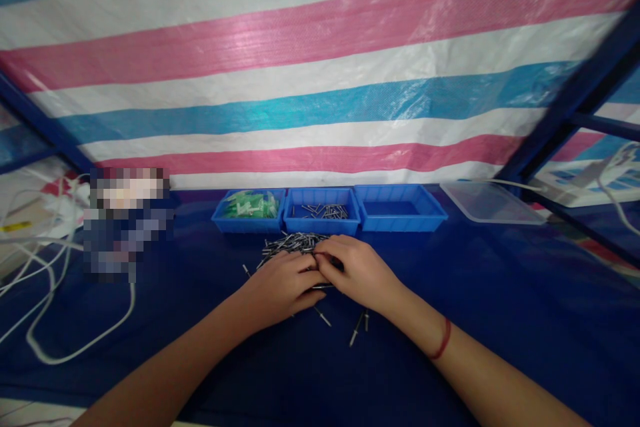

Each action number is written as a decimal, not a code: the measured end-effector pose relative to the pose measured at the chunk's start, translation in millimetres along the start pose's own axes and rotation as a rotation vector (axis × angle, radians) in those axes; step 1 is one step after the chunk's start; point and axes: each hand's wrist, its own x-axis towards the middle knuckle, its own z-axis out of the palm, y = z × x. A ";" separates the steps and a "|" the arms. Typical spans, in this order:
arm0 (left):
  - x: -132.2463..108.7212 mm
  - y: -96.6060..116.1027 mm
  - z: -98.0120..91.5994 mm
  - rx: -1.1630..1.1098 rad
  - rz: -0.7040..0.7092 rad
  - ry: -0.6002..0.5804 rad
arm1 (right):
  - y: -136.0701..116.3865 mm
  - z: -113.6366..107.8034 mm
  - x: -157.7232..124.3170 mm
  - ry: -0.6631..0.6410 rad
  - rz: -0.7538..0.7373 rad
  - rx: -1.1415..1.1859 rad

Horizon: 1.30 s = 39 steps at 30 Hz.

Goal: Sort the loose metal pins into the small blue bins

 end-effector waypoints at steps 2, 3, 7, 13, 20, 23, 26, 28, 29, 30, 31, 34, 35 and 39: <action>-0.5 0.4 -0.2 0.028 0.002 0.002 | -0.3 -0.1 0.0 -0.007 0.005 0.002; -0.8 0.6 0.0 0.046 0.003 0.004 | -0.2 0.0 0.1 -0.011 0.007 0.002; -1.4 0.6 1.8 0.096 0.012 0.011 | 0.9 0.8 0.4 -0.024 0.008 -0.004; -2.0 -1.8 2.0 0.103 0.016 0.002 | 1.7 0.7 0.1 -0.014 0.005 -0.004; -1.4 -4.7 -0.8 0.065 0.018 -0.030 | 0.4 -1.3 -0.2 -0.001 0.012 0.000; -0.6 -5.9 -0.7 0.035 0.026 -0.016 | 0.4 -2.6 -0.5 0.001 0.014 -0.004; 0.3 -6.5 -1.3 0.019 0.037 0.003 | 0.3 -3.4 -0.8 0.003 0.012 -0.010; 0.6 -6.5 -2.7 0.010 0.040 0.004 | 0.2 -3.4 -0.9 0.005 0.009 -0.012; 0.6 -6.4 -3.8 0.004 0.036 0.000 | 0.2 -3.3 -0.9 0.005 0.007 -0.013; 0.4 -6.3 -5.1 -0.005 0.027 -0.004 | 0.2 -3.1 -1.0 0.006 0.004 -0.015; 0.0 -6.1 -6.4 -0.016 0.015 -0.005 | 0.3 -3.0 -1.0 0.006 0.002 -0.017; -1.7 -6.0 -10.4 -0.059 -0.020 -0.011 | 0.8 -2.7 -1.2 0.007 -0.008 -0.029; -2.4 -6.1 -11.5 -0.071 -0.028 -0.015 | 0.9 -2.7 -1.2 0.006 -0.011 -0.034; -4.2 -6.6 -14.1 -0.096 -0.052 -0.039 | 1.2 -3.0 -1.1 -0.003 -0.007 -0.044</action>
